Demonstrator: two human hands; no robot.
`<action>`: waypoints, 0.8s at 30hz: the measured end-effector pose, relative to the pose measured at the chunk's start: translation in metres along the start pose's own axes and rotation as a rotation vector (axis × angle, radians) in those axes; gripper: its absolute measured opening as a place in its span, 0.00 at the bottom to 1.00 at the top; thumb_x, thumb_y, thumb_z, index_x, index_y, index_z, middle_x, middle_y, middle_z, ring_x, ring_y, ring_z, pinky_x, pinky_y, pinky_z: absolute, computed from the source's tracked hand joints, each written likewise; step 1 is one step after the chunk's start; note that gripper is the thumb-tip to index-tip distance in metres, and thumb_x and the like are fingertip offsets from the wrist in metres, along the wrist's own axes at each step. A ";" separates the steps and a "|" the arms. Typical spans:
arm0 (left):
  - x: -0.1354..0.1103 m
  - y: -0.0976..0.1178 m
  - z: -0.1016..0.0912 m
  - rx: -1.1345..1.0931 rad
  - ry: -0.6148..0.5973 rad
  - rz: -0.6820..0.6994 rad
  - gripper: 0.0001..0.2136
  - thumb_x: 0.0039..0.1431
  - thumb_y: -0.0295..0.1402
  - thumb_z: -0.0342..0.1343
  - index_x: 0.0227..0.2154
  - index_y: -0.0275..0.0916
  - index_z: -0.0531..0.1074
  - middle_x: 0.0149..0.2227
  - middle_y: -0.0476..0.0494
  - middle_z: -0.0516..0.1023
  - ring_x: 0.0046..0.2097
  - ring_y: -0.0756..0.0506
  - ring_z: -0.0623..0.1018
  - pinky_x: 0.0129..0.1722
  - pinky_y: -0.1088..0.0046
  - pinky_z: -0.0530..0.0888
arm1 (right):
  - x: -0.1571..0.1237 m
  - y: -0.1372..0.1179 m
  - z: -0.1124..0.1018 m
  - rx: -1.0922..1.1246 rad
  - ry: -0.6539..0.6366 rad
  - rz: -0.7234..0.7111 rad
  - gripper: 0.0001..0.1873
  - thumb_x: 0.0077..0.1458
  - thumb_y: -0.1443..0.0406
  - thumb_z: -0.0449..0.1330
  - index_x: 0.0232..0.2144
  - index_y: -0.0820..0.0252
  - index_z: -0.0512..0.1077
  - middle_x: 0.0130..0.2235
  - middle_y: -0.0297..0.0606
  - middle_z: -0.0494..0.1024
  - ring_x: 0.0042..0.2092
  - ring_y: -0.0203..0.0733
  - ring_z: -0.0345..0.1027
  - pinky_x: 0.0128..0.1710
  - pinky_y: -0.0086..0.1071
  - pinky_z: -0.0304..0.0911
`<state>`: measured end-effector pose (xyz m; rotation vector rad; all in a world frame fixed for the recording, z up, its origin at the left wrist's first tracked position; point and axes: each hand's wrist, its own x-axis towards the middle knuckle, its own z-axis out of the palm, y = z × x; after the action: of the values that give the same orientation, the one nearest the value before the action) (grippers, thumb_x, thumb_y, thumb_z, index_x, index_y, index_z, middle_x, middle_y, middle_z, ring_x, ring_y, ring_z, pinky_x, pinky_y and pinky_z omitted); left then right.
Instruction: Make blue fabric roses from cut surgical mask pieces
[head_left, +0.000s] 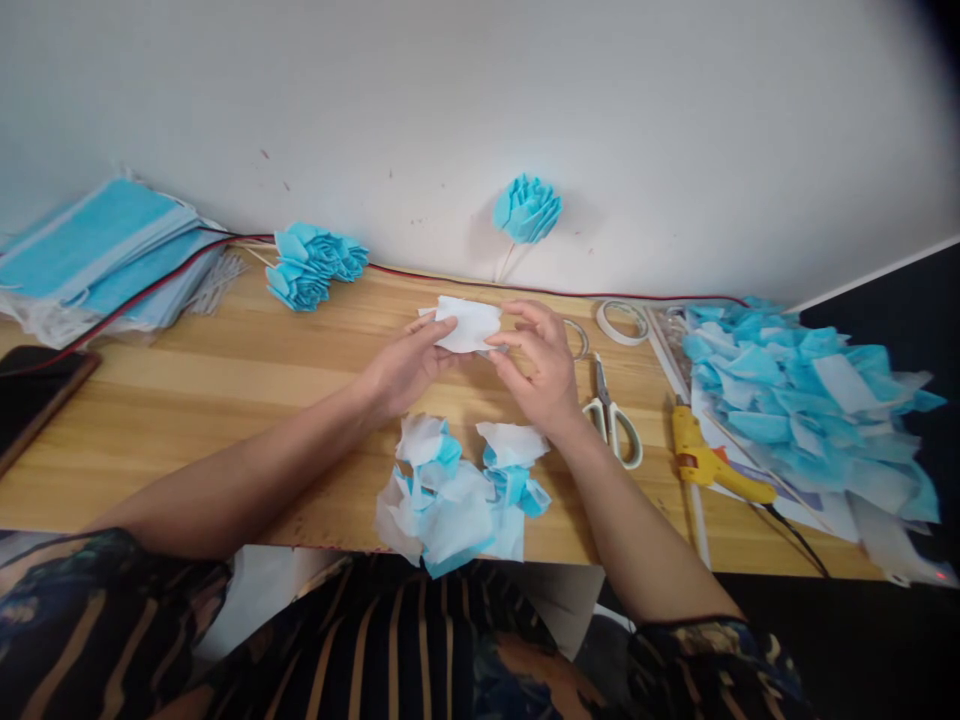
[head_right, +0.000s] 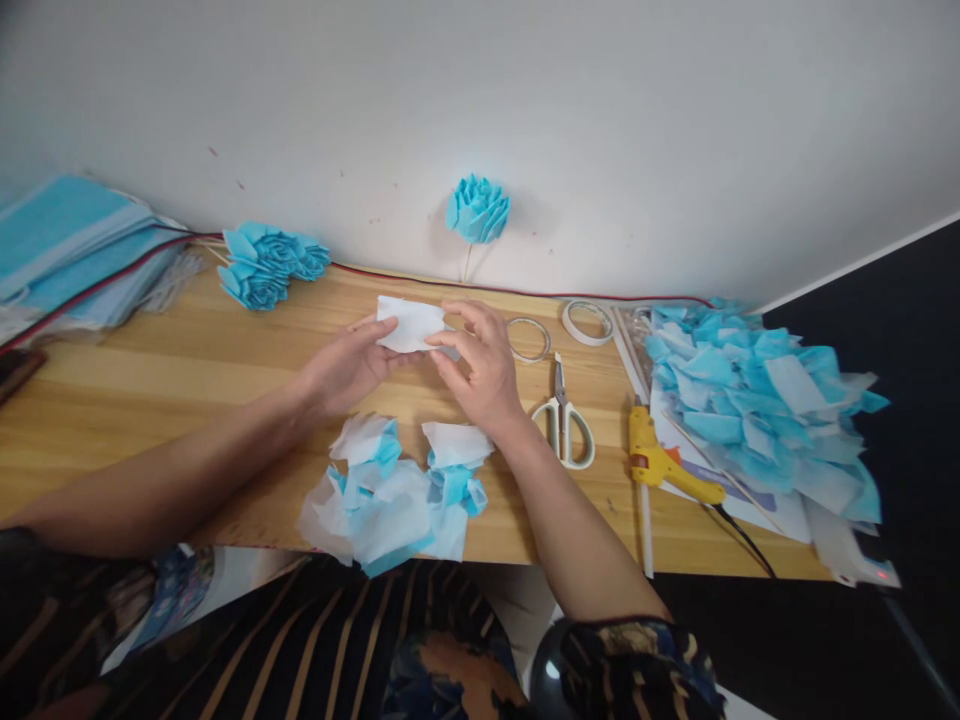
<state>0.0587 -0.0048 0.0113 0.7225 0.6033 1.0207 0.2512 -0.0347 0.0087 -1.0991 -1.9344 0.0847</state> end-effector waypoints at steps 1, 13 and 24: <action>0.000 0.001 0.000 -0.010 -0.004 -0.013 0.10 0.62 0.32 0.60 0.43 0.34 0.79 0.47 0.37 0.84 0.48 0.42 0.82 0.49 0.66 0.77 | 0.000 0.000 -0.001 -0.001 -0.009 -0.011 0.09 0.63 0.63 0.59 0.43 0.46 0.76 0.58 0.39 0.73 0.62 0.55 0.65 0.57 0.56 0.67; -0.004 -0.006 -0.001 0.137 -0.146 -0.019 0.14 0.56 0.36 0.67 0.43 0.35 0.79 0.48 0.37 0.83 0.50 0.38 0.81 0.53 0.61 0.75 | 0.003 0.000 -0.010 0.071 0.060 0.039 0.18 0.66 0.57 0.56 0.56 0.51 0.70 0.57 0.43 0.77 0.59 0.51 0.69 0.59 0.50 0.65; -0.008 -0.005 -0.001 0.488 -0.344 0.001 0.17 0.60 0.43 0.65 0.47 0.38 0.81 0.48 0.39 0.83 0.50 0.40 0.80 0.54 0.61 0.73 | 0.003 0.003 -0.010 0.320 0.145 0.381 0.10 0.64 0.57 0.59 0.34 0.56 0.73 0.32 0.31 0.77 0.35 0.37 0.70 0.36 0.31 0.65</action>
<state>0.0577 -0.0132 0.0075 1.2978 0.5528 0.7276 0.2601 -0.0342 0.0149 -1.2036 -1.5005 0.4928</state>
